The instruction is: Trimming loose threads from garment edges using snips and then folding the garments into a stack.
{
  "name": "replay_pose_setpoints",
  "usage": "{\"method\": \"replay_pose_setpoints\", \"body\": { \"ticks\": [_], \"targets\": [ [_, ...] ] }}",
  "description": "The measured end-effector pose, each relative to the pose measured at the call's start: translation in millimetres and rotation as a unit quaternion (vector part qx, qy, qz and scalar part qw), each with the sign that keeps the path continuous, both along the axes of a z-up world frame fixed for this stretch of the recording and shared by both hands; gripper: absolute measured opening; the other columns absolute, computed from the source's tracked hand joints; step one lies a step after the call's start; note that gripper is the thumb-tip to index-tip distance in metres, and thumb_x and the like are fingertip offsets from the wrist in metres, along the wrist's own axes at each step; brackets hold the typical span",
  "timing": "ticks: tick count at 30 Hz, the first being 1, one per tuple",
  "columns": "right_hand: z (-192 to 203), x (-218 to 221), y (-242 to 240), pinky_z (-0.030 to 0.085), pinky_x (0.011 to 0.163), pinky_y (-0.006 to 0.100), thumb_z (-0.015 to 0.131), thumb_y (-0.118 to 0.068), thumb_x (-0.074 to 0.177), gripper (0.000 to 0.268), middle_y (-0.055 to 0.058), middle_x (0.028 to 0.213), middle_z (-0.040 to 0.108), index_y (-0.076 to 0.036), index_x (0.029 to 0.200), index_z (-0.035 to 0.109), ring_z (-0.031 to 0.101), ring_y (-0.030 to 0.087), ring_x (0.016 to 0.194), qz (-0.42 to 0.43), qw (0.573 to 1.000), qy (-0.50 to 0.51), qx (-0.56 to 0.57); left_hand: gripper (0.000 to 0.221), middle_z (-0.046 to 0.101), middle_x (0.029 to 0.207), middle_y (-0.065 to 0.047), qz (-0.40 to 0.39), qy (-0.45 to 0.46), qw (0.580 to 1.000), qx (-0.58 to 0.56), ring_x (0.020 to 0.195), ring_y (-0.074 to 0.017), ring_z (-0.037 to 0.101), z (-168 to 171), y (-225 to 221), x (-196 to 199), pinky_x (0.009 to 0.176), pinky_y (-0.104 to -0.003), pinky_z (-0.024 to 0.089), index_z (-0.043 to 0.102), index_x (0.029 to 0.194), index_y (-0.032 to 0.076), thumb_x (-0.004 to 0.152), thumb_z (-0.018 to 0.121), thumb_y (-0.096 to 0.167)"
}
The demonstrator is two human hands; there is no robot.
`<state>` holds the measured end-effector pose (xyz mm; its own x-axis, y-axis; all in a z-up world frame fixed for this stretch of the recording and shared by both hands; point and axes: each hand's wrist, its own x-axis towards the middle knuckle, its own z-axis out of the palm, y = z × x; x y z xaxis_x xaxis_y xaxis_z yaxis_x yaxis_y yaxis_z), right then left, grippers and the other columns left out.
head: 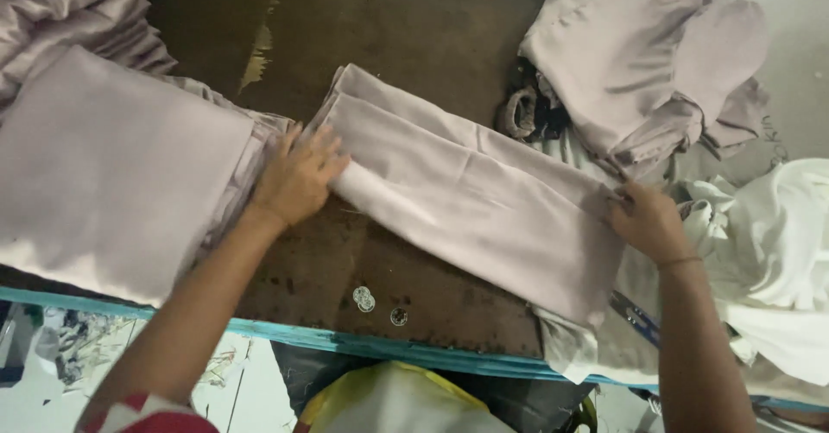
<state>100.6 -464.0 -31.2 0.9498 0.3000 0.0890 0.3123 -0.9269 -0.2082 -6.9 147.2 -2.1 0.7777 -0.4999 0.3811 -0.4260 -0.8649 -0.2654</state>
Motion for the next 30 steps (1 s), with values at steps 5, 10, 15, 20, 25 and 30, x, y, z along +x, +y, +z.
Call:
{"method": "replay_pose_setpoints", "body": {
  "ticks": [5, 10, 15, 20, 25, 30],
  "targets": [
    [105.6, -99.4, 76.7, 0.053, 0.075, 0.040, 0.055, -0.031, 0.100, 0.028, 0.011, 0.092, 0.077, -0.010, 0.104, 0.075, 0.071, 0.026, 0.082, -0.141, 0.962, 0.235, 0.021, 0.034, 0.071, 0.136, -0.010, -0.064, -0.066, 0.995, 0.038, 0.136, -0.0287, 0.058, 16.6, 13.8, 117.2, 0.113, -0.055, 0.041, 0.075, 0.116, 0.013, 0.087, 0.058, 0.011],
    [78.2, -174.0, 106.8, 0.059, 0.055, 0.023, 0.059, -0.015, 0.098, 0.020, 0.003, 0.069, 0.074, -0.010, 0.083, 0.071, 0.070, 0.013, 0.059, -0.033, 0.927, 0.316, 0.198, 0.025, 0.063, 0.152, -0.010, 0.003, -0.099, 0.991, 0.090, 0.152, -0.0282, 0.044, -29.4, 35.5, 222.5, 0.121, -0.055, 0.028, 0.075, 0.116, 0.027, 0.105, 0.053, 0.026],
    [69.6, -212.2, 127.2, 0.051, 0.066, 0.035, 0.069, -0.035, 0.090, 0.033, 0.005, 0.078, 0.079, -0.018, 0.119, 0.070, 0.072, 0.020, 0.066, -0.051, 0.952, 0.283, 0.108, 0.051, 0.014, 0.173, -0.014, 0.193, 0.153, 0.968, 0.058, 0.158, -0.0391, 0.006, -13.3, -0.9, 184.3, 0.121, -0.065, 0.004, 0.036, 0.155, 0.033, 0.107, 0.022, 0.026],
    [66.1, -211.4, 110.1, 0.059, 0.075, 0.035, 0.064, -0.009, 0.088, 0.059, 0.006, 0.107, 0.067, -0.014, 0.145, 0.053, 0.071, 0.018, 0.077, 0.088, 0.954, 0.210, 0.194, 0.065, 0.041, 0.161, -0.015, 0.074, 0.081, 0.993, 0.033, 0.145, -0.0411, 0.037, -20.1, -20.1, 62.5, 0.116, -0.066, 0.023, 0.051, 0.148, 0.039, 0.085, 0.058, 0.025],
    [52.9, -210.7, 115.5, 0.058, 0.091, 0.045, 0.059, -0.003, 0.089, 0.065, 0.019, 0.138, 0.049, -0.011, 0.152, 0.044, 0.069, 0.032, 0.112, 0.155, 0.965, 0.142, 0.157, 0.061, 0.040, 0.160, -0.022, 0.021, 0.081, 0.994, -0.073, 0.150, -0.0397, 0.034, 6.0, -68.3, -54.9, 0.117, -0.059, 0.030, 0.058, 0.145, 0.024, 0.085, 0.056, 0.017],
    [31.4, -206.7, 104.3, 0.058, 0.093, 0.044, 0.063, -0.001, 0.091, 0.063, 0.021, 0.138, 0.050, -0.015, 0.151, 0.047, 0.064, 0.032, 0.105, 0.252, 0.962, -0.029, 0.101, 0.046, 0.059, 0.139, -0.015, -0.139, 0.108, 0.962, -0.208, 0.131, -0.0330, 0.052, 9.8, -110.6, -146.5, 0.101, -0.052, 0.037, 0.069, 0.127, 0.019, 0.085, 0.050, 0.013]
  ]
}}
